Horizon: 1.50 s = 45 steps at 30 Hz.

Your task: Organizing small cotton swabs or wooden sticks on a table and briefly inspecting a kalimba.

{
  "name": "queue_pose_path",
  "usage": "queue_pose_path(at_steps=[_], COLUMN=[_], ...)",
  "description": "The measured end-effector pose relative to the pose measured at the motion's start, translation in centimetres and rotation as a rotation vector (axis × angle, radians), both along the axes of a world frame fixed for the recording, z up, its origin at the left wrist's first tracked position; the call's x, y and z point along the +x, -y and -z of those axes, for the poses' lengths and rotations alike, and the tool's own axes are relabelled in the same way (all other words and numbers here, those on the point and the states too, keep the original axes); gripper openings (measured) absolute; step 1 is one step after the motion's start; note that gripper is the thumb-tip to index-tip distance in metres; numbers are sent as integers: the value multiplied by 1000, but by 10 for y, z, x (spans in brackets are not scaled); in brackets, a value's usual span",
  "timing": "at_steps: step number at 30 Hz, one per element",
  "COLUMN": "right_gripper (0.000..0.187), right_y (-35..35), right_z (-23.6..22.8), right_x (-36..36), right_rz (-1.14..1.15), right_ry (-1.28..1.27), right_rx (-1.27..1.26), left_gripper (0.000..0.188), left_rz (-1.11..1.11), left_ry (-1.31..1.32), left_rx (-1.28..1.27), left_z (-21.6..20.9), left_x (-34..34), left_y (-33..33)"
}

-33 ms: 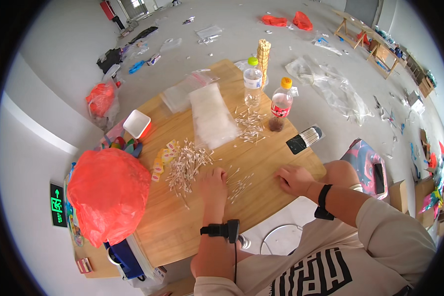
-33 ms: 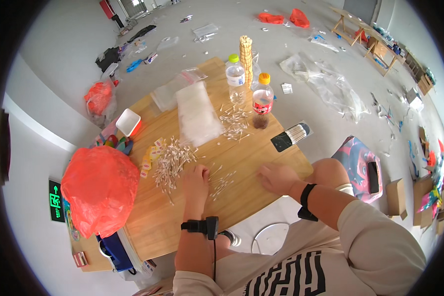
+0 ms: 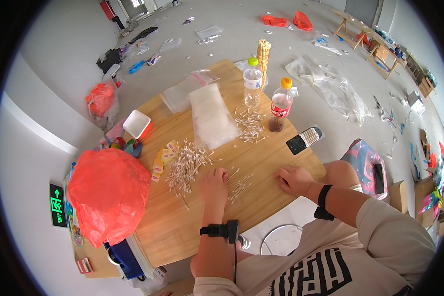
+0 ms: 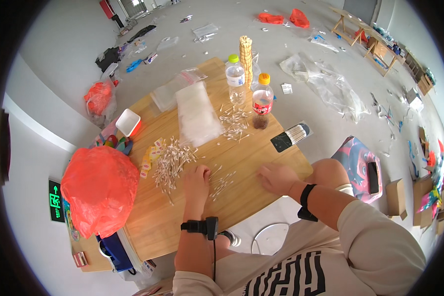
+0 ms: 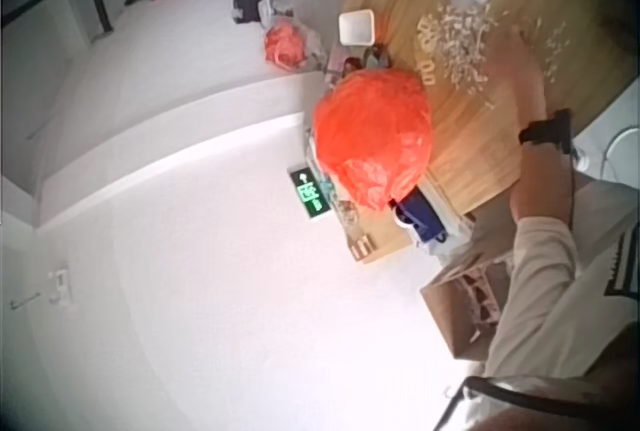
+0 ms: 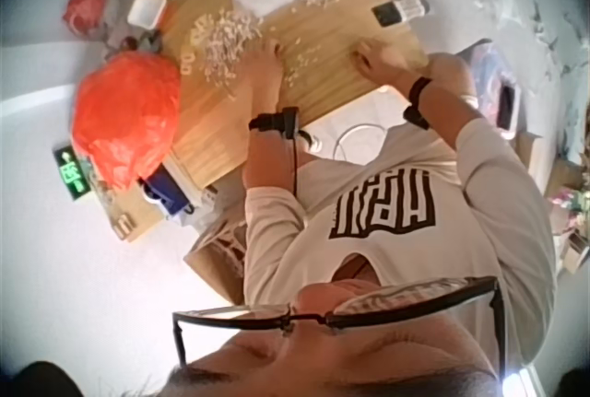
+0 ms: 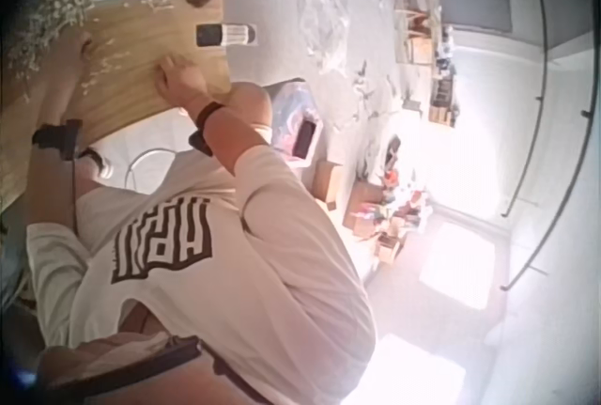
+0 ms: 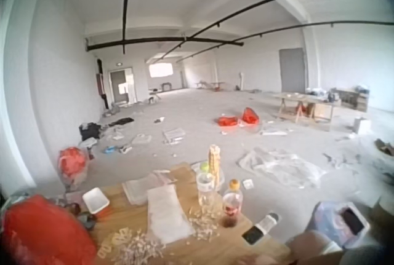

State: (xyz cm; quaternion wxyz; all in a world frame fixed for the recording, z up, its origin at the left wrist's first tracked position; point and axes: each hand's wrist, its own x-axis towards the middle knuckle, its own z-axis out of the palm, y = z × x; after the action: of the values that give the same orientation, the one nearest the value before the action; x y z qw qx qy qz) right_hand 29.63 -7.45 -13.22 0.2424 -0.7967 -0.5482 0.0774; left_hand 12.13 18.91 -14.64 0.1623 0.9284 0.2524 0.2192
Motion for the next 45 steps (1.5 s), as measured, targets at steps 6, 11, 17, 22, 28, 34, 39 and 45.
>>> queue_pose_path(at_steps=[6,11,17,22,28,34,39,45], right_gripper=[22,22,20,19,18,18,19,15], right_y=[3,7,6,2,5,1,6,2], right_z=[2,3,2,-1,0,0,-1,-2], right_x=[3,6,6,2,4,3,8,5], right_rz=[-7,-8,-25,-44,-20,-58,-54,-65], right_ry=[0,0,1,-1,-9,-8,-20,-83], right_rx=[5,17,18,65,28,81,82,94], left_gripper=[5,23,85,91,90,86,78,76], left_rz=[173,175,29,-5,50,58,3,-274], left_ry=[25,-13,-250,-212,-231,-232,-265,769], left_rx=[-22,-281,38,74,109,128,118,-1140], left_z=[-10,-26,-8,9,2,3,2,-6], left_x=[-6,-10,-9,-2,-5,-7,-2,-23], left_y=[5,17,90,73,87,87,74,32])
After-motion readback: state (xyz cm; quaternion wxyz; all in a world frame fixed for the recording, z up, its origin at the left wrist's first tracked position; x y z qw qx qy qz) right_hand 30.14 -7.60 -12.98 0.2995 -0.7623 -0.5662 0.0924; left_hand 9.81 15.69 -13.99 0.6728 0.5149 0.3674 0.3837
